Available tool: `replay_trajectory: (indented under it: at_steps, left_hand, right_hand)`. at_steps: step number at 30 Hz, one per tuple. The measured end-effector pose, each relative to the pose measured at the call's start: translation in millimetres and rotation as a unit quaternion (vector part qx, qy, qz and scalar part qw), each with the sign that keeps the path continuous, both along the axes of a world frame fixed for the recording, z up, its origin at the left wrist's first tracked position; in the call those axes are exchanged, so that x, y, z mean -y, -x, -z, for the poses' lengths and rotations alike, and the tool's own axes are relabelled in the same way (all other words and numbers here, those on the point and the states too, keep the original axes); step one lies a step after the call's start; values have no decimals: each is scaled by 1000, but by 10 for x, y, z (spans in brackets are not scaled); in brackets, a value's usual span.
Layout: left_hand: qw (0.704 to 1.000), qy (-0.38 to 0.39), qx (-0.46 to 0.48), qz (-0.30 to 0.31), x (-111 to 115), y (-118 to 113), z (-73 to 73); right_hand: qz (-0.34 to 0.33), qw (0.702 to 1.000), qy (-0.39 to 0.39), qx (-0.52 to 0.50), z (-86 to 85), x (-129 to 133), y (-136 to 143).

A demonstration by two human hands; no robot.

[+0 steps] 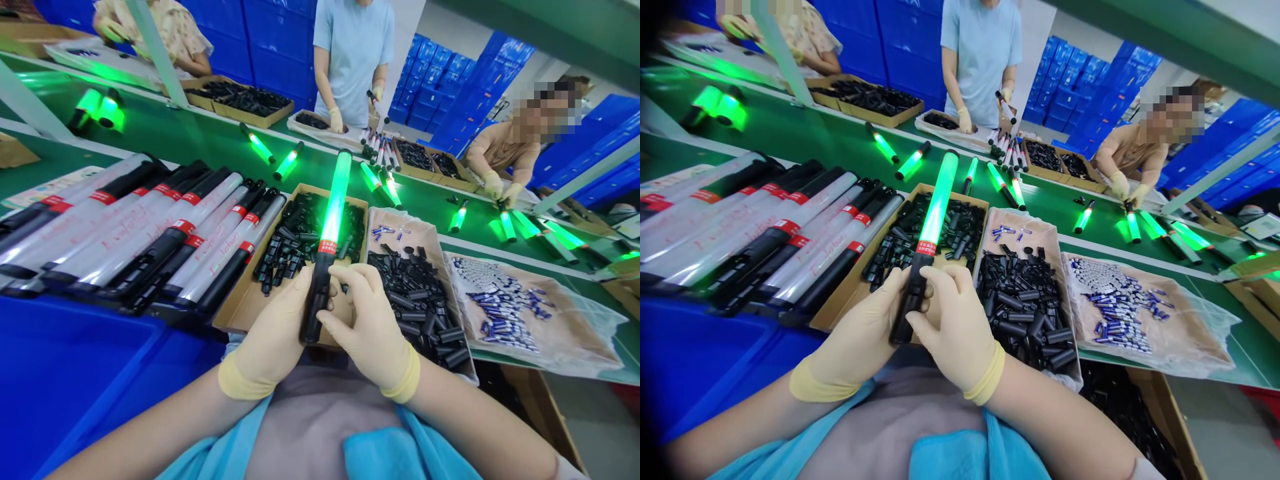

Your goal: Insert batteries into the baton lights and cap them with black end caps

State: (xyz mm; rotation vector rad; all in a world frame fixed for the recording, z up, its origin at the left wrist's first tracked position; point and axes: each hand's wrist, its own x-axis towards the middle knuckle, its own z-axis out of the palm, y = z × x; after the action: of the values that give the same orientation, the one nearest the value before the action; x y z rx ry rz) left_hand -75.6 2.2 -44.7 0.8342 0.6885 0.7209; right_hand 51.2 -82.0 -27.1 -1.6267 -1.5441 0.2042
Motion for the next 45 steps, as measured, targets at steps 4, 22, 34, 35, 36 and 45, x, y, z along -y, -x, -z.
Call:
replay_trajectory:
  at_steps: [4,22,34,35,36,45]
  left_hand:
    - [995,6,31,95,36,-48,-68]
    - [992,35,-82,90,-29,-296,-232]
    - [973,130,80,174,-177,-572,-292]
    - [972,121,96,178,-207,-571,-286]
    - [973,110,107,173,-236,-560,-268]
    - [993,-70,-63,73,-362,-62,134]
  right_hand:
    - [-6,1000,-3,-15,-11,-8,-28]
    - [-91,926,-100,352,-34,190,-229]
    - [-109,854,-108,497,-214,-224,-772]
    - [-106,862,-79,490,-238,-316,-903]
    - [-87,875,-37,475,-254,-421,-1050]
    - [133,893,228,364,35,-1564,-2416]
